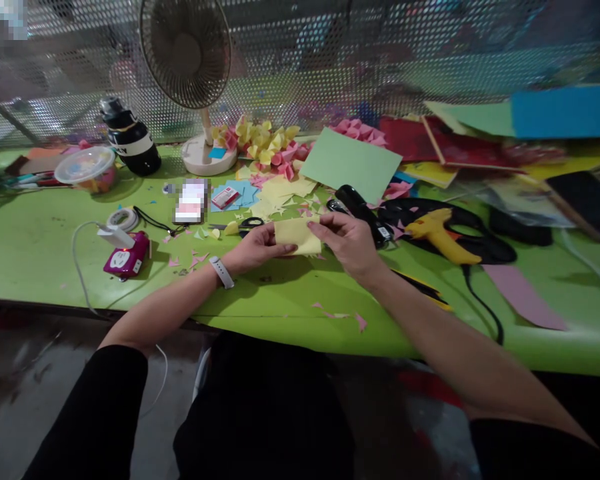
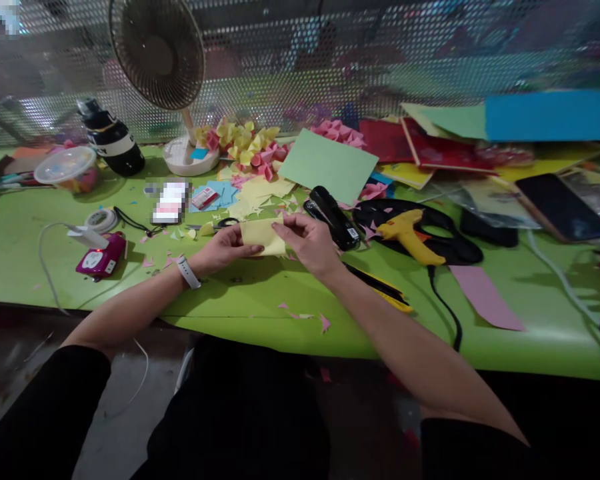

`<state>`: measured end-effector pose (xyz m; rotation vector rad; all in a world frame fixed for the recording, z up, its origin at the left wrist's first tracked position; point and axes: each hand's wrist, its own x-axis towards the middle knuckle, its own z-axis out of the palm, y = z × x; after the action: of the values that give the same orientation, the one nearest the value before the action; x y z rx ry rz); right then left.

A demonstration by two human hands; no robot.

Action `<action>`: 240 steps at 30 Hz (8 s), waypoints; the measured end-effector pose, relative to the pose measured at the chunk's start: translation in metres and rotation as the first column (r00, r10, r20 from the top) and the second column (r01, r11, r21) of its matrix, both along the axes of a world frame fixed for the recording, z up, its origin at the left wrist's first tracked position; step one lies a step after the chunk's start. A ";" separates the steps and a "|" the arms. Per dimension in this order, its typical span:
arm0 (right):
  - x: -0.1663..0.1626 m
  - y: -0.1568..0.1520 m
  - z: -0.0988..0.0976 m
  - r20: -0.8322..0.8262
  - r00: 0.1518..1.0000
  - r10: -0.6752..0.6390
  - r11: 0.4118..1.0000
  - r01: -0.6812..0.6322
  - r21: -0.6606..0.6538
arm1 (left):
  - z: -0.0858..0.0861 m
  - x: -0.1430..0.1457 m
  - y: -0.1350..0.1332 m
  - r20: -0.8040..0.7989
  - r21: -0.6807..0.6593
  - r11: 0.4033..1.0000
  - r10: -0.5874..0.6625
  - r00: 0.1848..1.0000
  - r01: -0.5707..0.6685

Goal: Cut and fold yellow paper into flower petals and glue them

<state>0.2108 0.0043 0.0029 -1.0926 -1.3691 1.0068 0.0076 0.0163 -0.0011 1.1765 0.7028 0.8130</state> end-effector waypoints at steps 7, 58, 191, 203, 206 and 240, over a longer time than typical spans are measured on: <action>-0.001 0.002 0.000 0.051 0.999 -0.020 0.999 0.018 0.037 | 0.000 0.000 0.000 -0.016 -0.002 1.000 0.001 1.000 -0.001; 0.013 0.006 0.010 0.188 0.873 0.451 0.875 -0.390 -0.286 | 0.020 -0.011 0.005 -0.185 0.033 0.999 0.037 0.982 -0.032; -0.044 0.025 0.034 0.732 0.629 0.261 0.955 -0.280 -0.099 | 0.036 -0.116 0.029 -0.818 0.575 0.642 0.480 0.319 0.508; -0.094 0.063 0.026 0.929 0.186 0.321 0.895 -0.380 -0.233 | 0.026 -0.132 0.045 -0.380 0.477 0.819 0.519 0.766 -0.319; -0.102 0.066 0.027 0.942 0.135 0.306 0.895 -0.379 -0.236 | 0.025 -0.137 0.044 -0.167 0.159 0.882 0.467 0.868 -0.444; -0.032 0.032 0.015 -0.037 0.979 0.200 0.872 -0.195 -0.449 | 0.023 -0.107 0.039 -0.043 -0.057 0.975 0.213 0.976 -0.216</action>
<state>0.1791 0.0358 0.0180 -1.3122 -1.3059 1.5272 -0.0999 0.0552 0.0215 1.0741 0.8903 0.9450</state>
